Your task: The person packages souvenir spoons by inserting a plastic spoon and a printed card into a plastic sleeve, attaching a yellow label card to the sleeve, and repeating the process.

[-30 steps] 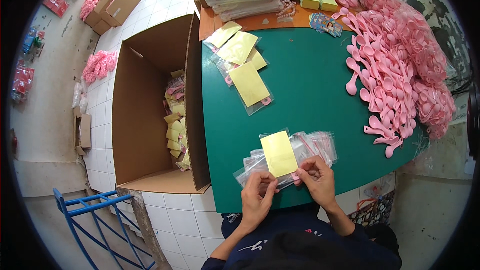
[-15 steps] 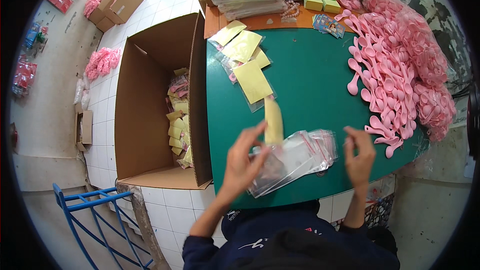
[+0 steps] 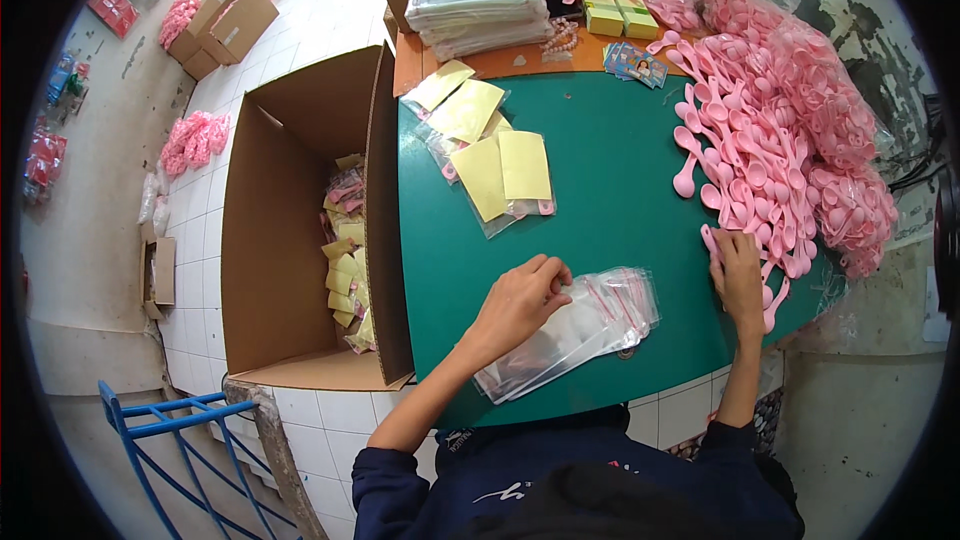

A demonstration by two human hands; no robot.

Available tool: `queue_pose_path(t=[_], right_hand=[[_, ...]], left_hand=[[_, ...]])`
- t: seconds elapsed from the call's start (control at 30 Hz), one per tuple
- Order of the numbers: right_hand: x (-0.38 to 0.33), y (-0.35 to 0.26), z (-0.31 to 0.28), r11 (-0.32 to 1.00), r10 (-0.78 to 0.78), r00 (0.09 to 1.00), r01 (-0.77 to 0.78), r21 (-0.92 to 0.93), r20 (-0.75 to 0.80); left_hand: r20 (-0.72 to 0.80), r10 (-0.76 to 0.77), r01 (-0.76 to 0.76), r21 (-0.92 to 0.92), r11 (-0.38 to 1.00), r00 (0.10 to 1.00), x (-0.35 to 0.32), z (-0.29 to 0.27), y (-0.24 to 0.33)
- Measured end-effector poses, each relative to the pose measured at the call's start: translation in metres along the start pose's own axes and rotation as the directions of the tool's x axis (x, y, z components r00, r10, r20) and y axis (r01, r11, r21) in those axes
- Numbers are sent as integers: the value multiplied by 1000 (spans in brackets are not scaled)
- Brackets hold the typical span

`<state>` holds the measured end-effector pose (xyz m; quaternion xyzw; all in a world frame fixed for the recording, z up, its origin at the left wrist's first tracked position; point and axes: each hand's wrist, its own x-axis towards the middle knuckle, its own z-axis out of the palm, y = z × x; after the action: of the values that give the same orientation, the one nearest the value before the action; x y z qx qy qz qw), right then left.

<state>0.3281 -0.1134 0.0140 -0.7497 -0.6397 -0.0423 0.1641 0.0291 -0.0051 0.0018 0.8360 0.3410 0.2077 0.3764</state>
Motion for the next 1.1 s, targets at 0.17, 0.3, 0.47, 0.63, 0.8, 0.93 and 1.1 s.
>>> queue_pose_path(t=[0.17, 0.3, 0.47, 0.63, 0.8, 0.93, 1.1], right_hand=[[16, -13, 16, 996, -79, 997, 78, -30, -14], [27, -33, 11, 988, -144, 986, 137, -77, -83], [17, -49, -7, 601, 211, 977, -111, 792, -23], [11, -87, -12, -314, 296, 880, -278, 908, 372], [5, -113, -11, -268, 181, 933, -259, 928, 312], [8, -128, -8, 110, 246, 964, -130, 985, 99], [10, -141, -13, 118, 225, 974, -57, 991, 29]], left_hand=[[87, -8, 25, -194, 981, 996, 3, 0, 3], [73, -5, 20, -210, 978, 997, -3, -4, 6], [-37, 58, -67, -360, 930, 998, -8, -11, 9], [369, -105, 356, -722, 593, 923, -12, -20, 11], [317, -62, 293, -761, 579, 946, -13, -18, 12], [303, -76, 294, -785, 545, 950, -17, -14, 11], [259, -132, 287, -771, 568, 957, -17, -13, 11]])
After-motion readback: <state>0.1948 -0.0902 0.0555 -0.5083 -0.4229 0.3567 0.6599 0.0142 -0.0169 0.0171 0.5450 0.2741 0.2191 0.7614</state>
